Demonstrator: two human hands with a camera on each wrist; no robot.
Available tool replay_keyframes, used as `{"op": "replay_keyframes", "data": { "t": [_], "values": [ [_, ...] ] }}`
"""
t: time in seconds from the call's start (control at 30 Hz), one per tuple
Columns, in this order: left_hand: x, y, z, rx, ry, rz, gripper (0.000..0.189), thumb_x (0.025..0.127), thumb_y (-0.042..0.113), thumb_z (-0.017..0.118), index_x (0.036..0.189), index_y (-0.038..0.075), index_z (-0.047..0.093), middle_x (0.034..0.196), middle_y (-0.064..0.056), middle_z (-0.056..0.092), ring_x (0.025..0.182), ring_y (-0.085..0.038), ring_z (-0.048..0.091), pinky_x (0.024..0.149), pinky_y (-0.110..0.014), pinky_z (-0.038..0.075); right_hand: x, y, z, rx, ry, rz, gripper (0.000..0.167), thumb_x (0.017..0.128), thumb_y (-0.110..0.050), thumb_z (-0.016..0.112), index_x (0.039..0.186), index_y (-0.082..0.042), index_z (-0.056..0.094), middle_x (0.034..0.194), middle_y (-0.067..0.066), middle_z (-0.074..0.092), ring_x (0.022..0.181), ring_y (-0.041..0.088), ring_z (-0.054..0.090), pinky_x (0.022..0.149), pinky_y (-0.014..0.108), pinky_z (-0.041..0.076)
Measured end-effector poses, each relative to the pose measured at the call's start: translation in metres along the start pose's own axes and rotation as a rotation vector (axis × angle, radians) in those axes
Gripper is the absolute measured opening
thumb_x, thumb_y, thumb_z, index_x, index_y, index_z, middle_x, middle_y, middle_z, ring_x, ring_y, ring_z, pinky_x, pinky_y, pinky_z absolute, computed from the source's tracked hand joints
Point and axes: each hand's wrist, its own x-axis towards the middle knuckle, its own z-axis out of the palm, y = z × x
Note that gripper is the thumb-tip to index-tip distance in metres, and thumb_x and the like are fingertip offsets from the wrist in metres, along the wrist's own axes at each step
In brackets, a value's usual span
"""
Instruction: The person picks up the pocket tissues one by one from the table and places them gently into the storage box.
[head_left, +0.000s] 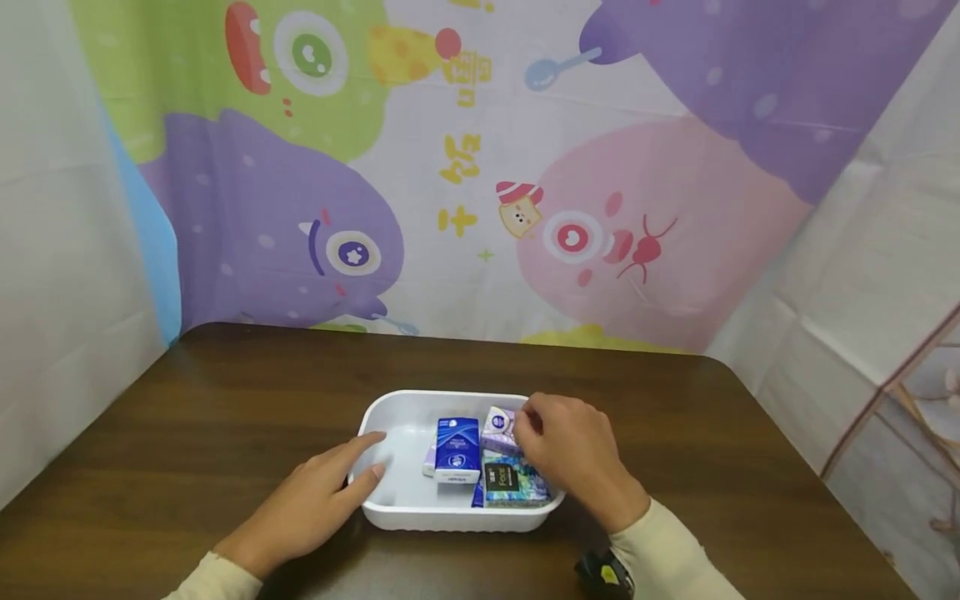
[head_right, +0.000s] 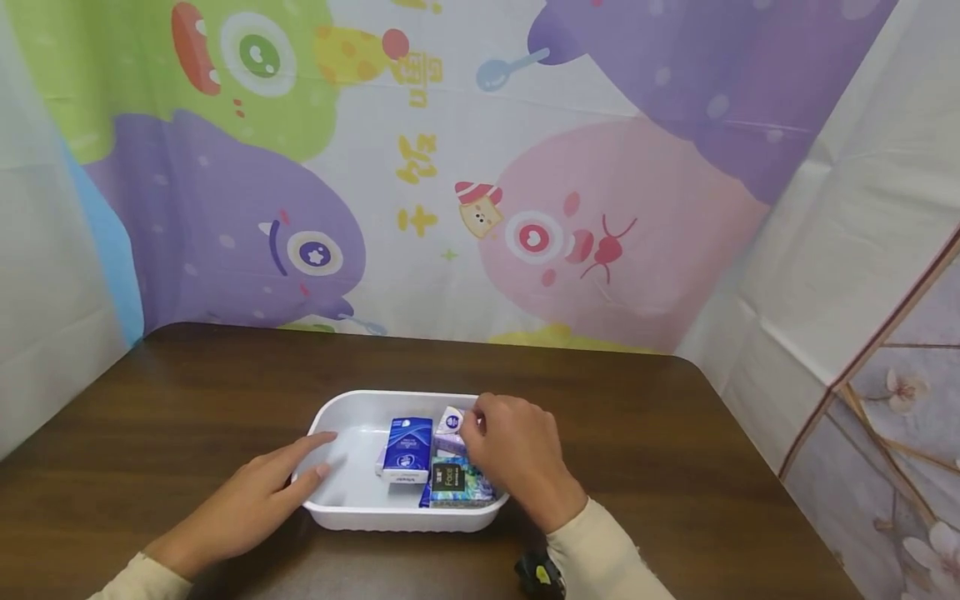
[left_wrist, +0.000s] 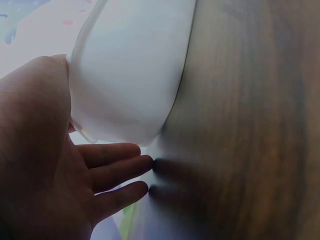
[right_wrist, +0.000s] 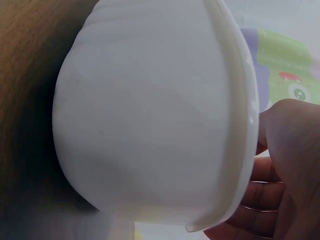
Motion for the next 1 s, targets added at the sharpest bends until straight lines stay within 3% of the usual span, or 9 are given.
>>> {"op": "replay_keyframes", "data": {
  "t": [0.17, 0.3, 0.7, 1.0],
  "values": [
    [0.001, 0.001, 0.0, 0.001, 0.029, 0.026, 0.046, 0.104, 0.042, 0.054, 0.142, 0.018, 0.057, 0.137, -0.008, 0.061, 0.125, -0.03, 0.057, 0.101, -0.055, 0.045, 0.0, 0.005, 0.001, -0.004, 0.051, 0.008, 0.014, 0.088, -0.024, 0.07, 0.077, -0.016, 0.069, 0.064, -0.009, 0.057, 0.055, 0.011, 0.049, 0.048, 0.031, 0.043],
    [0.001, 0.0, 0.0, 0.008, 0.052, 0.041, 0.044, 0.103, 0.039, 0.056, 0.141, 0.017, 0.059, 0.135, -0.007, 0.062, 0.123, -0.029, 0.059, 0.1, -0.054, 0.046, 0.002, 0.007, 0.001, 0.004, 0.042, 0.014, 0.014, 0.088, -0.023, 0.069, 0.076, -0.015, 0.068, 0.065, -0.008, 0.057, 0.055, 0.012, 0.049, 0.049, 0.03, 0.043],
    [-0.001, -0.004, 0.006, -0.008, 0.05, 0.051, 0.044, 0.103, 0.04, 0.057, 0.14, 0.017, 0.059, 0.134, -0.004, 0.062, 0.123, -0.026, 0.058, 0.1, -0.052, 0.047, 0.0, 0.013, 0.005, 0.004, 0.076, 0.045, 0.014, 0.088, -0.023, 0.069, 0.078, -0.014, 0.069, 0.07, -0.005, 0.063, 0.058, 0.012, 0.053, 0.054, 0.031, 0.049],
    [0.001, -0.004, 0.002, 0.005, 0.056, 0.053, 0.043, 0.103, 0.038, 0.057, 0.14, 0.018, 0.059, 0.135, -0.004, 0.062, 0.123, -0.028, 0.059, 0.099, -0.053, 0.047, 0.004, 0.019, 0.006, 0.0, 0.109, 0.076, 0.015, 0.089, -0.024, 0.067, 0.077, -0.015, 0.07, 0.071, -0.004, 0.065, 0.059, 0.014, 0.056, 0.053, 0.033, 0.049]
  ]
}}
